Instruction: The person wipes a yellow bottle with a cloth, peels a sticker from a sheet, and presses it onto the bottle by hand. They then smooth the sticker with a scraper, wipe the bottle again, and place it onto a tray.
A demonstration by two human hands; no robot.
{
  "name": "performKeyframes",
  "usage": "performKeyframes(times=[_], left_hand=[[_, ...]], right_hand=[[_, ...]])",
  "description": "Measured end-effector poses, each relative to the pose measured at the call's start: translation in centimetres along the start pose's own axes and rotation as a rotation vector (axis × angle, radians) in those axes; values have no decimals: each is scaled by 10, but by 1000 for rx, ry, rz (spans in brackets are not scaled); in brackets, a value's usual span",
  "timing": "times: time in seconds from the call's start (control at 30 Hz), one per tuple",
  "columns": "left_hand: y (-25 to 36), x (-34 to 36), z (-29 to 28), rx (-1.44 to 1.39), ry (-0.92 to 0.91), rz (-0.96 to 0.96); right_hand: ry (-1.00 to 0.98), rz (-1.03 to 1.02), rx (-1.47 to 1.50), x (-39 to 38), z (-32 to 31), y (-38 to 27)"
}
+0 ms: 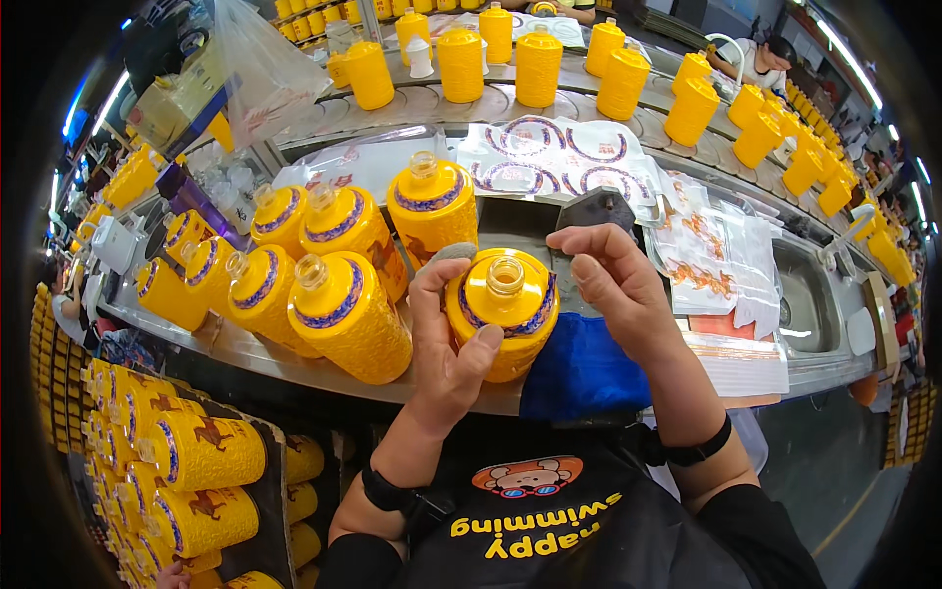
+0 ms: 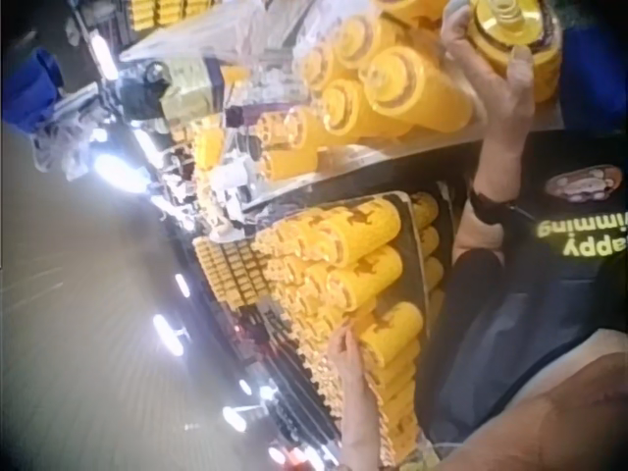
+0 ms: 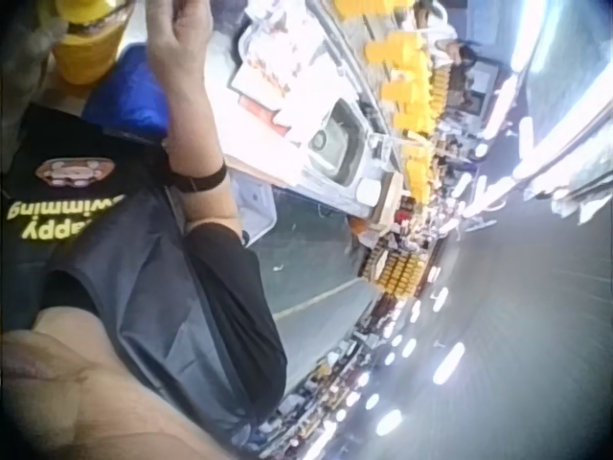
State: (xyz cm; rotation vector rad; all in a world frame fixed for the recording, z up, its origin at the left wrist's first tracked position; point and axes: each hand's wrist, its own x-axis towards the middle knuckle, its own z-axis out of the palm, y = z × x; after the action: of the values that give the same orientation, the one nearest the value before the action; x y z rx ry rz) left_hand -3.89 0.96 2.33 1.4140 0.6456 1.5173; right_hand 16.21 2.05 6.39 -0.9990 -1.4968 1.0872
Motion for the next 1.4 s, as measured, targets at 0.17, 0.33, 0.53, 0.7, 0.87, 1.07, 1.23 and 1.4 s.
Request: performKeyframes(times=[0.17, 0.33, 0.53, 0.7, 0.87, 1.07, 1.23, 1.4], left_hand=[[-5, -1, -4, 73, 2, 13], [3, 2, 1, 70, 1, -1], [-2, 1, 0, 60, 10, 32], [-4, 1, 0, 86, 17, 47], [-3, 0, 2, 64, 18, 40], [-7, -4, 2, 76, 53, 86], [-12, -29, -12, 755, 23, 613], [-8, -33, -7, 700, -91, 614]], right_hand=[[-321, 18, -103, 1, 4, -8], [-312, 48, 42, 2, 5, 7], [-298, 65, 106, 3, 7, 7], [-305, 14, 64, 3, 5, 7], [-295, -19, -15, 3, 5, 7], [-288, -25, -52, 3, 6, 7], [-270, -43, -11, 2, 8, 9], [-201, -77, 9, -6, 16, 17]])
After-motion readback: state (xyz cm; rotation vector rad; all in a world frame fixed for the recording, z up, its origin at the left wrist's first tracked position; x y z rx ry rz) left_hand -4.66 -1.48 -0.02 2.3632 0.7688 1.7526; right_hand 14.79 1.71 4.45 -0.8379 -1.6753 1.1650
